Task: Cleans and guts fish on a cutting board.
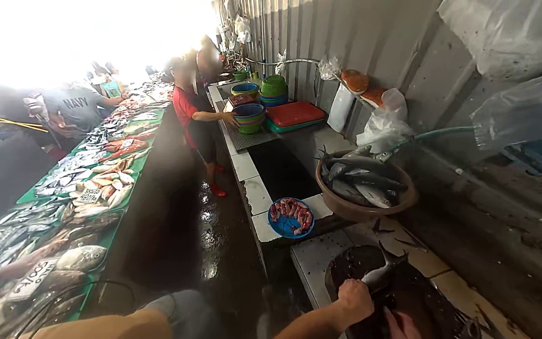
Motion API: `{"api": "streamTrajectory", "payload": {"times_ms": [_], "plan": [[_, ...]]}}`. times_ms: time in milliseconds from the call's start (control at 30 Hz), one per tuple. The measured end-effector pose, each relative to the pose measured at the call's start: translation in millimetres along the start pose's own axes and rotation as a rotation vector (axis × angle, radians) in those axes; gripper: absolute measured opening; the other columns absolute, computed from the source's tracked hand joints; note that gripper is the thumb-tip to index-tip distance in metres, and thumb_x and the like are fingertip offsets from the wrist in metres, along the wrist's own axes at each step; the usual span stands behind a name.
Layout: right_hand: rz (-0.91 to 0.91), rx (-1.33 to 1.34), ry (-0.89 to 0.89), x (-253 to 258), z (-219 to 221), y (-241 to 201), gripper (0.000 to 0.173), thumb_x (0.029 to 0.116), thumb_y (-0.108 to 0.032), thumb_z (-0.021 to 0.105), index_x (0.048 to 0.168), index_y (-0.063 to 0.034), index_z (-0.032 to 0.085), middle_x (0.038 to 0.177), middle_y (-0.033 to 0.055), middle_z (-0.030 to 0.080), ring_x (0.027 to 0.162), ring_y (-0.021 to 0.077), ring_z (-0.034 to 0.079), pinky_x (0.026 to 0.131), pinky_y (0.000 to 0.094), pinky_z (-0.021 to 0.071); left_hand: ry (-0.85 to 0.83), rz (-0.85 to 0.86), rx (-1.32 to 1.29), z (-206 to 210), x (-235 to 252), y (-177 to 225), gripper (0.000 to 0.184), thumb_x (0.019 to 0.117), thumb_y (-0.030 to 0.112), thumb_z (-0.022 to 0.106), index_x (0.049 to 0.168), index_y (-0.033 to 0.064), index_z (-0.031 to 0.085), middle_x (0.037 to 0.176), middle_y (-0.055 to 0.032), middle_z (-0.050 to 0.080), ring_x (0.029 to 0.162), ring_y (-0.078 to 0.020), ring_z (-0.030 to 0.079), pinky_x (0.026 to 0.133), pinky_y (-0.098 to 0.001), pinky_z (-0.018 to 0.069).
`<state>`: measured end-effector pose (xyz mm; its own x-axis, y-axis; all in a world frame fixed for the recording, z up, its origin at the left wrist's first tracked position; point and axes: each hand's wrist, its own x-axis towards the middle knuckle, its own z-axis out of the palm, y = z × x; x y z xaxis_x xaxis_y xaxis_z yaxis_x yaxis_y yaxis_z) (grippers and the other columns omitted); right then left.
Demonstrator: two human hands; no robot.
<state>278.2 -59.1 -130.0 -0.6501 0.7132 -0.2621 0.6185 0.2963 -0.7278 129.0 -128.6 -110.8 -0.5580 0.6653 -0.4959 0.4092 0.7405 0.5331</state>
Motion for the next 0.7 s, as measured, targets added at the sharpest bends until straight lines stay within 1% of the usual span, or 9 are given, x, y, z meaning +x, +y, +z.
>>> {"api": "streamTrajectory", "payload": {"times_ms": [67, 133, 200, 267, 333, 400, 500, 600, 700], "plan": [[0.197, 0.290, -0.125, 28, 26, -10, 0.062, 0.1087, -0.048, 0.044, 0.141, 0.0040, 0.051, 0.117, 0.0264, 0.068, 0.092, 0.0354, 0.074, 0.079, 0.0539, 0.0629, -0.039, 0.040, 0.038, -2, -3, 1, 0.029, 0.0940, 0.020, 0.063, 0.116, 0.0010, 0.067, 0.118, -0.0221, 0.069, 0.111, -0.0417, 0.067, 0.084, -0.0640, 0.0557], [0.373, 0.427, -0.147, 44, 38, -18, 0.057, 0.1084, -0.046, 0.045, 0.138, 0.0028, 0.052, 0.118, 0.0273, 0.066, 0.092, 0.0383, 0.072, 0.076, 0.0565, 0.0609, -0.062, 0.051, 0.051, -4, -1, 0, 0.027, 0.0919, 0.017, 0.065, 0.114, 0.0011, 0.068, 0.118, -0.0218, 0.069, 0.111, -0.0417, 0.066, 0.084, -0.0643, 0.0558], [0.453, 0.442, -0.138, 52, 42, -22, 0.051, 0.1082, -0.039, 0.048, 0.135, 0.0033, 0.055, 0.116, 0.0269, 0.067, 0.094, 0.0382, 0.072, 0.076, 0.0571, 0.0607, -0.071, 0.065, 0.049, -7, 3, -5, 0.028, 0.0886, 0.015, 0.068, 0.112, -0.0006, 0.068, 0.116, -0.0234, 0.068, 0.110, -0.0423, 0.066, 0.084, -0.0645, 0.0555], [0.441, 0.410, -0.130, 56, 43, -21, 0.048, 0.1067, -0.033, 0.053, 0.136, 0.0052, 0.052, 0.117, 0.0273, 0.067, 0.094, 0.0376, 0.073, 0.077, 0.0563, 0.0624, -0.060, 0.103, 0.042, -6, 8, -12, 0.028, 0.0878, 0.015, 0.069, 0.110, -0.0021, 0.068, 0.115, -0.0242, 0.068, 0.110, -0.0425, 0.066, 0.085, -0.0642, 0.0551], [0.408, 0.456, -0.126, 48, 38, -23, 0.047, 0.1048, -0.025, 0.058, 0.139, 0.0061, 0.049, 0.116, 0.0268, 0.067, 0.090, 0.0350, 0.074, 0.075, 0.0535, 0.0640, -0.065, 0.185, 0.038, -3, 13, -23, 0.028, 0.0931, 0.017, 0.066, 0.111, -0.0042, 0.067, 0.116, -0.0252, 0.068, 0.112, -0.0426, 0.066, 0.089, -0.0632, 0.0547], [0.379, 0.503, -0.123, 43, 31, -24, 0.043, 0.1022, -0.018, 0.062, 0.136, 0.0063, 0.052, 0.113, 0.0248, 0.069, 0.086, 0.0321, 0.075, 0.074, 0.0508, 0.0646, -0.072, 0.302, 0.015, -10, 22, -39, 0.030, 0.0965, 0.020, 0.066, 0.110, -0.0069, 0.068, 0.113, -0.0266, 0.069, 0.111, -0.0420, 0.066, 0.094, -0.0613, 0.0532], [0.311, 0.602, -0.135, 41, 32, -7, 0.038, 0.0994, -0.008, 0.063, 0.134, 0.0061, 0.053, 0.112, 0.0230, 0.068, 0.086, 0.0296, 0.074, 0.073, 0.0496, 0.0644, -0.070, 0.407, -0.160, -21, 32, -74, 0.034, 0.0947, 0.016, 0.070, 0.113, -0.0116, 0.067, 0.110, -0.0293, 0.069, 0.109, -0.0410, 0.067, 0.100, -0.0583, 0.0511], [0.304, 0.678, -0.162, 37, 27, 0, 0.040, 0.0992, -0.004, 0.062, 0.136, 0.0059, 0.049, 0.113, 0.0217, 0.066, 0.084, 0.0263, 0.072, 0.070, 0.0460, 0.0635, -0.067, 0.374, -0.350, -22, 27, -93, 0.031, 0.0945, 0.016, 0.071, 0.110, -0.0098, 0.067, 0.103, -0.0256, 0.070, 0.099, -0.0357, 0.069, 0.093, -0.0562, 0.0541], [0.319, 0.729, -0.207, 37, 23, -8, 0.043, 0.1035, -0.011, 0.059, 0.141, 0.0039, 0.044, 0.114, 0.0197, 0.065, 0.084, 0.0240, 0.072, 0.071, 0.0446, 0.0630, -0.049, 0.254, -0.429, -19, 21, -88, 0.035, 0.0958, 0.020, 0.069, 0.116, -0.0084, 0.065, 0.110, -0.0269, 0.069, 0.104, -0.0373, 0.068, 0.095, -0.0575, 0.0530]]}}
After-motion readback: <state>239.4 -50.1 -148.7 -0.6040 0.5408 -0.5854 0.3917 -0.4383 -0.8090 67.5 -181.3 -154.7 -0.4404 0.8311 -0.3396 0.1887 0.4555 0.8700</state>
